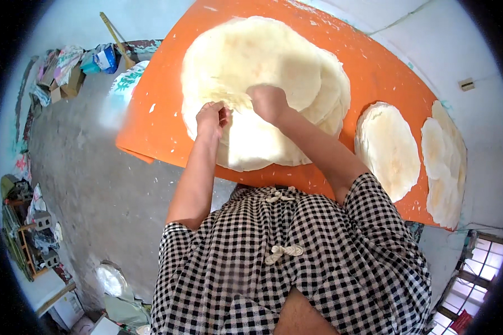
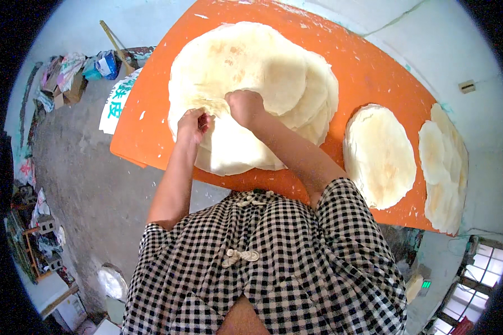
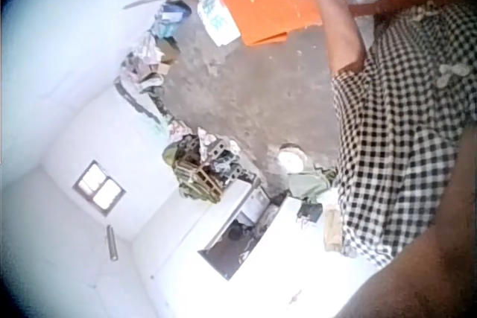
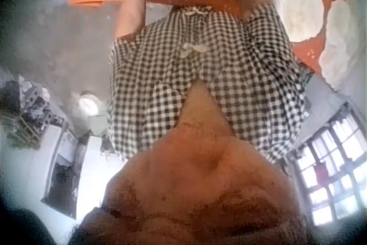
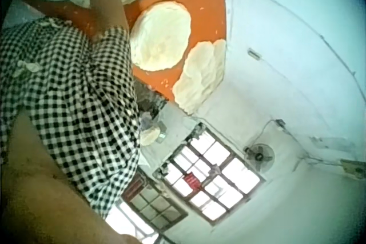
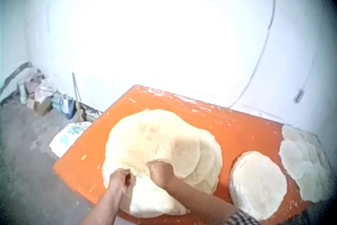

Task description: The person peels thin, circular pancakes from a stack on an orange table by hand and moves a large white bag.

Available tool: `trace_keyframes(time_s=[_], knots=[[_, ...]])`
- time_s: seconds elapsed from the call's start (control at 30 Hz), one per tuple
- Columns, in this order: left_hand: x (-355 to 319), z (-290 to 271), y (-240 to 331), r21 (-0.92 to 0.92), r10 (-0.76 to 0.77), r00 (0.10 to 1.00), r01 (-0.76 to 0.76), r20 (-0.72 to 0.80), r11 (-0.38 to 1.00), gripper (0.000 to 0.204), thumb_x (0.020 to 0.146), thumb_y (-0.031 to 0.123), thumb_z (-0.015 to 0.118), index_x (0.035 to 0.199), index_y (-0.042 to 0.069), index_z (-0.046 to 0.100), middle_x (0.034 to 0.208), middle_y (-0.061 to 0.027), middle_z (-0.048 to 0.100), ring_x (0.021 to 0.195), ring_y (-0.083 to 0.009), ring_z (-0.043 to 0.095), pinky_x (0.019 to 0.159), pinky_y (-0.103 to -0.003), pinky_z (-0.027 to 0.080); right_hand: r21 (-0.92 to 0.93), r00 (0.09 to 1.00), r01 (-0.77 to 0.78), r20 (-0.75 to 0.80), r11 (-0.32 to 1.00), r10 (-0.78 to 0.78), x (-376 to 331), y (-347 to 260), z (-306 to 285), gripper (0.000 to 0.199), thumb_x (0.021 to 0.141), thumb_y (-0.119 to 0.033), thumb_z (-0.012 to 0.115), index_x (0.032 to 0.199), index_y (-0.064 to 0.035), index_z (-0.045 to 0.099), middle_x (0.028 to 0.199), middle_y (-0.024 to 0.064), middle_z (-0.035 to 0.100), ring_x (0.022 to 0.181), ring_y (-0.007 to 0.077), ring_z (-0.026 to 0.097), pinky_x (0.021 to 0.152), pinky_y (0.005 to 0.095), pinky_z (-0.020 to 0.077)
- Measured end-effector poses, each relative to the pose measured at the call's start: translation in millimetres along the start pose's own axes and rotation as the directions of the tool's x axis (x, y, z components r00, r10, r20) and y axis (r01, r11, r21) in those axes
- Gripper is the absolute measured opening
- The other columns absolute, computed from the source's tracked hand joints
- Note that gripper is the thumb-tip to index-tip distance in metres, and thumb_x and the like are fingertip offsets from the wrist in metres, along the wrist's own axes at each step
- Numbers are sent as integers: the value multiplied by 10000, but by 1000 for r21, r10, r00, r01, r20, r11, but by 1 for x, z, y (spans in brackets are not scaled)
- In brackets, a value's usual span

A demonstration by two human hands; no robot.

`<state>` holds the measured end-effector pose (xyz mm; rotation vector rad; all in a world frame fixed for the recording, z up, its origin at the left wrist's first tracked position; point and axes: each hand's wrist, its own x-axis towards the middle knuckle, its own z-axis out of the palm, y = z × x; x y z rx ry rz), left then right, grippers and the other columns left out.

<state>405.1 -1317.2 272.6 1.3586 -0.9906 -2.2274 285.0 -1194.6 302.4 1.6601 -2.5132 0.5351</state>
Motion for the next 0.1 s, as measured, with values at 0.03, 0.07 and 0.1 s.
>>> trace_keyframes(time_s=[0.03, 0.07, 0.1], knots=[[-4, 5, 1, -56, 37, 998, -34, 47, 998, 86, 850, 49, 541, 792, 59, 478, 680, -91, 557, 521, -167, 538, 440, -265, 450, 2, 999, -4, 31, 1000, 4, 0, -2, -2, 87, 688, -35, 506, 715, -61, 585, 717, 139, 610, 717, 323, 600, 618, 422, 481], [-6, 9, 2, -114, 76, 993, -65, 91, 991, 104, 848, 40, 538, 787, 75, 461, 688, -89, 556, 531, -171, 547, 455, -276, 478, 3, 999, -3, 40, 1000, 3, 1, -3, -2, 94, 686, -45, 517, 738, -64, 593, 721, 139, 612, 726, 321, 603, 633, 418, 487], [-5, 8, 3, -151, 79, 990, -61, 118, 987, 85, 845, 36, 539, 816, 76, 470, 707, -98, 560, 559, -193, 570, 479, -290, 513, 7, 999, -1, 45, 1000, 1, 2, -6, -3, 107, 685, -56, 527, 760, -68, 602, 725, 140, 613, 735, 318, 607, 647, 414, 493]])
